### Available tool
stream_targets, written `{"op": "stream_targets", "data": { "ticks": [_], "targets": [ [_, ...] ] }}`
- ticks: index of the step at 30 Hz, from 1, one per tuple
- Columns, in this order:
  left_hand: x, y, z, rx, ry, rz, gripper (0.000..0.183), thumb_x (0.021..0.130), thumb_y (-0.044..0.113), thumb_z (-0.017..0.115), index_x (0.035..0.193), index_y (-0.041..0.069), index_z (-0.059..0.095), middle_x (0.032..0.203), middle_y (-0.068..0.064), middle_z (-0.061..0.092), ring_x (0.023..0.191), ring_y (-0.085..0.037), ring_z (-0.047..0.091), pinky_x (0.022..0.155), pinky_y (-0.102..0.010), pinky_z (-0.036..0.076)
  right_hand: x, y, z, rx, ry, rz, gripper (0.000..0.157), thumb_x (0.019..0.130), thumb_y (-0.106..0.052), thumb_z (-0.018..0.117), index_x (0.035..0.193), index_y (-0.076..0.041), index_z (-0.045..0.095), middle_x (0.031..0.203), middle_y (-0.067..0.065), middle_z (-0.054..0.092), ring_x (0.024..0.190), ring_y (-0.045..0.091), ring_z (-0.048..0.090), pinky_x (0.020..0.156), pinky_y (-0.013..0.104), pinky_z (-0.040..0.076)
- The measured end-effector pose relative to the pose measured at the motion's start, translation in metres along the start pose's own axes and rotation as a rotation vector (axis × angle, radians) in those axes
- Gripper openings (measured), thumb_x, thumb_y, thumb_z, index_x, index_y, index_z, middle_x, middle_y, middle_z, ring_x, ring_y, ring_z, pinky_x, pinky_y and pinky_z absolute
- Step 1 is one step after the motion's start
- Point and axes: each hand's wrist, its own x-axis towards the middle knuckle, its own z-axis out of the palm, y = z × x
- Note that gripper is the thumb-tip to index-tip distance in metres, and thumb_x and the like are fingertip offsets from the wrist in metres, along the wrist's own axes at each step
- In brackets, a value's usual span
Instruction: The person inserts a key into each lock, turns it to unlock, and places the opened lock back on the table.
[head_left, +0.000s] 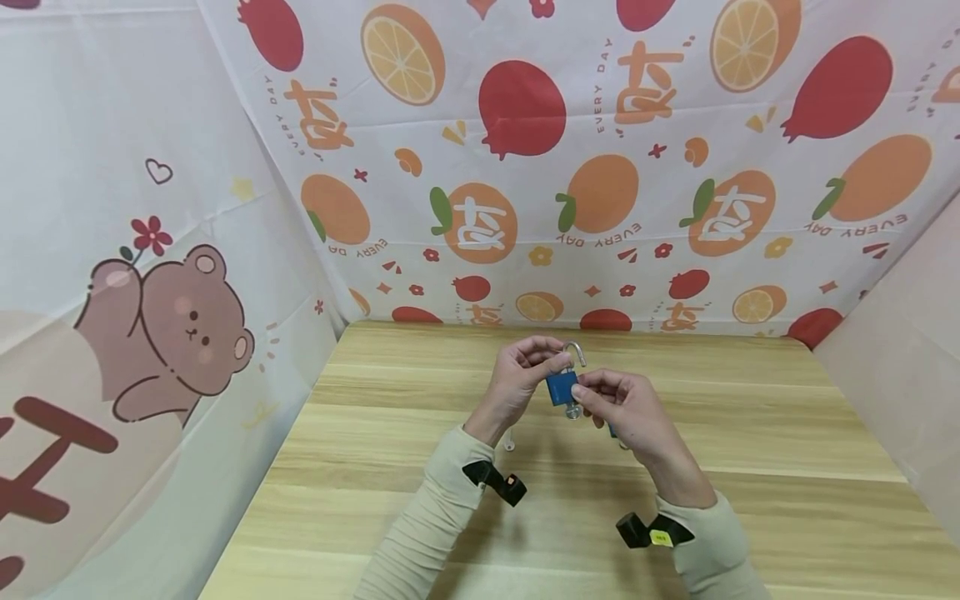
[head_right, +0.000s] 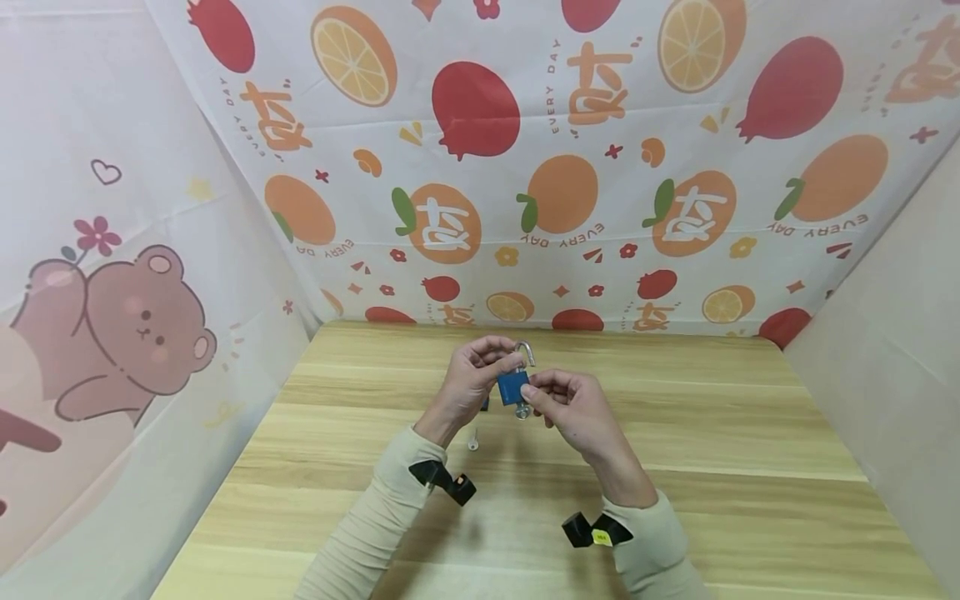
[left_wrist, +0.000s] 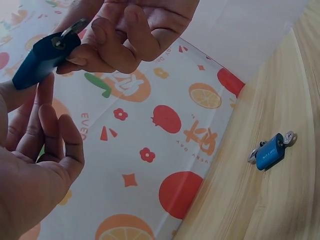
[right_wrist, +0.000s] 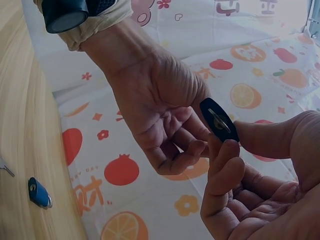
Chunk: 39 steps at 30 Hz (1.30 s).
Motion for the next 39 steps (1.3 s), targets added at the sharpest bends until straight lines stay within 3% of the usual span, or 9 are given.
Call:
{"op": "stream_targets", "data": {
  "ticks": [18,27,39],
  "targets": [
    [-0.0007,0.0004,0.0017,0.063,0.063,-0.023,0.014,0.092,0.003,0.07,0.099,0.016,0.072,0.081,0.013,0.075,0.081,-0.003,0.068,0.077,-0.02,0.054,0.0005,0.0036,0.0014,-0.038,0.03,0.008,0.03,0.099,-0.018,0.067,0.113,0.009,0.067,0.081,-0.004,0.067,0.067,0.007,0.058,0.06,0.023,0.05],
    [-0.0005,-0.0017,0.0014,0.057,0.071,-0.034,0.009,0.093,0.006,0.071,0.099,0.013,0.071,0.082,0.012,0.075,0.083,-0.003,0.07,0.08,-0.021,0.056,0.0013,0.0041,0.0022,-0.057,0.054,0.02,0.028,0.098,-0.018,0.068,0.112,0.006,0.069,0.082,0.004,0.065,0.066,0.014,0.057,0.058,0.023,0.048],
    [-0.0004,-0.0028,0.0017,0.06,0.081,-0.054,0.009,0.093,0.006,0.07,0.096,0.014,0.07,0.08,0.013,0.075,0.083,-0.003,0.07,0.081,-0.022,0.055,0.0015,0.0057,0.0028,-0.061,0.061,0.026,0.029,0.097,-0.02,0.07,0.112,0.005,0.069,0.084,0.008,0.066,0.065,0.01,0.056,0.057,0.022,0.048]
  ]
}}
